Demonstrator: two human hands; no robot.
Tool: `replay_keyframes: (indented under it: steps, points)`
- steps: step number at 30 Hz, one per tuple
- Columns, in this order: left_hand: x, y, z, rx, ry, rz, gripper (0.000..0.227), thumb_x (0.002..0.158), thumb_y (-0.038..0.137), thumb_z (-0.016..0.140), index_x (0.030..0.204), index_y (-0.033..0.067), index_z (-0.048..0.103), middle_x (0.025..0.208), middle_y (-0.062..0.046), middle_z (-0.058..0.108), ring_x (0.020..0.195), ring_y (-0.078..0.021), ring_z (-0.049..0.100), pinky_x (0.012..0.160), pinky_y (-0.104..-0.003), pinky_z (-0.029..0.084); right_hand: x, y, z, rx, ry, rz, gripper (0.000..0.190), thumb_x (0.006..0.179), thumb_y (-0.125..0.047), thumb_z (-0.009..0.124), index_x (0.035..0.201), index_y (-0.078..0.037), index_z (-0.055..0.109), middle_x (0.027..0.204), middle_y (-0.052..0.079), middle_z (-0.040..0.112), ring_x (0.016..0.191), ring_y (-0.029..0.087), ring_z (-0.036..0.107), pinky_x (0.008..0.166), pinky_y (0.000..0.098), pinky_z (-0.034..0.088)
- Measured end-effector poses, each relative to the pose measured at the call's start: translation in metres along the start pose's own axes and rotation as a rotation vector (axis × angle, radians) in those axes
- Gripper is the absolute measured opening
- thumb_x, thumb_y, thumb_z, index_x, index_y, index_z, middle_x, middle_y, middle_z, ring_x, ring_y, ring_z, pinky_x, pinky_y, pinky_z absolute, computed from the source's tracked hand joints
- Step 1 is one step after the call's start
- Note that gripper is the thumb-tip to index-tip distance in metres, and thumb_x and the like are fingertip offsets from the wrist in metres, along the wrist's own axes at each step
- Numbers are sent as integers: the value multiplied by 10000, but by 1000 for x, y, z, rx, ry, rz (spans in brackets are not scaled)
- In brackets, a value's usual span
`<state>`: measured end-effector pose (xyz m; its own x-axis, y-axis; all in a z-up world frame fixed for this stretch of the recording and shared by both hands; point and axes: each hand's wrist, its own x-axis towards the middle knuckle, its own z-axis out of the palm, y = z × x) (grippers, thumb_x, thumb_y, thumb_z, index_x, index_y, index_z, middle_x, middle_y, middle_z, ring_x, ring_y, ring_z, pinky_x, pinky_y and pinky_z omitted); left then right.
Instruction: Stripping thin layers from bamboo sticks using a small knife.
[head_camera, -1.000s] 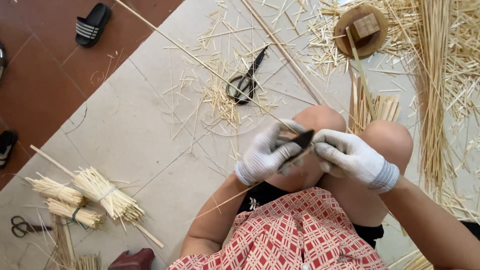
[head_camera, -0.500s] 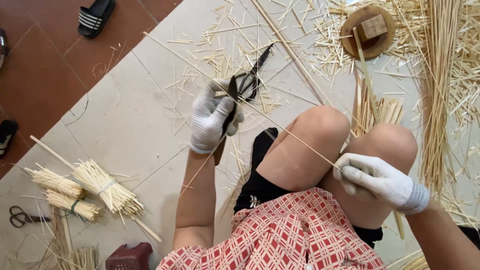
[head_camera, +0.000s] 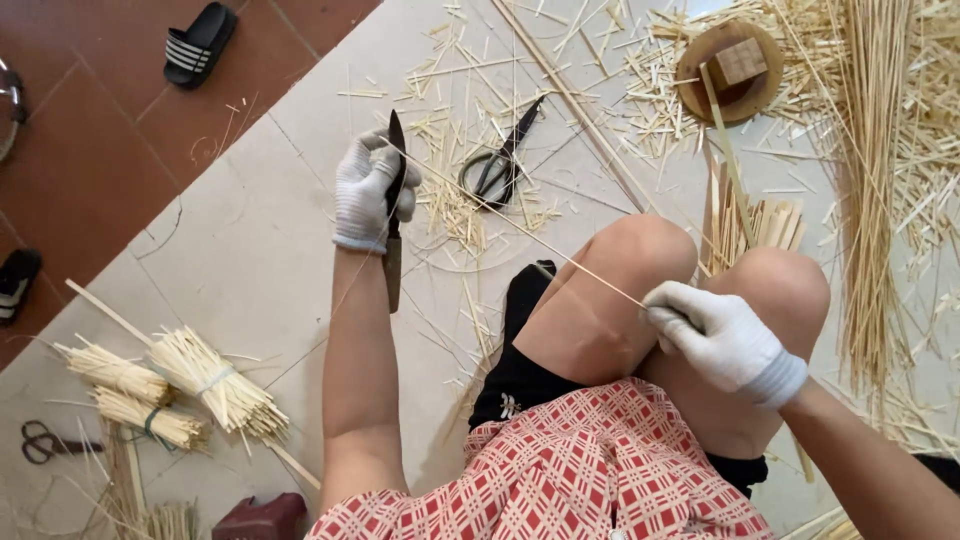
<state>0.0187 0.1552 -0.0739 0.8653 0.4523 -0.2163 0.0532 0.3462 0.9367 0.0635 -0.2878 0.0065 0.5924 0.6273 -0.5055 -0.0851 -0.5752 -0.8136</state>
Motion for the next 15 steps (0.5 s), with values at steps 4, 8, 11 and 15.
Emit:
replay_keyframes:
  steps: [4, 8, 11, 15]
  points:
    - [27, -11, -31, 23, 40, -60, 171, 1057, 200, 599, 1163, 68, 577, 680, -99, 644, 412, -134, 501, 365, -293, 361, 2, -17, -1, -90, 52, 92, 161, 953, -178, 618, 1047, -76, 700, 661, 57, 665, 620, 117, 626, 626, 304, 551]
    - [55, -47, -118, -383, 225, -190, 167, 1083, 277, 544, 1082, 112, 566, 650, 38, 491, 421, -71, 397, 365, -255, 300, -12, 0, -11, -249, 151, 59, 176, 946, -185, 657, 1084, -82, 695, 791, 113, 717, 693, 226, 683, 678, 342, 558]
    - [65, -145, -218, -461, 276, -393, 83, 1023, 108, 549, 1059, 107, 623, 665, 71, 439, 468, -54, 420, 422, -243, 326, -18, 15, -13, -346, 284, -115, 203, 928, -129, 638, 1116, -69, 689, 941, 142, 736, 836, 298, 716, 749, 370, 560]
    - [56, -241, -203, -610, 325, -559, 310, 918, -66, 535, 1194, 72, 552, 1089, -258, 672, 453, -29, 398, 488, -163, 391, -13, 20, -10, -427, 344, -156, 240, 948, -111, 615, 1175, -74, 683, 1004, 175, 732, 939, 357, 714, 788, 406, 562]
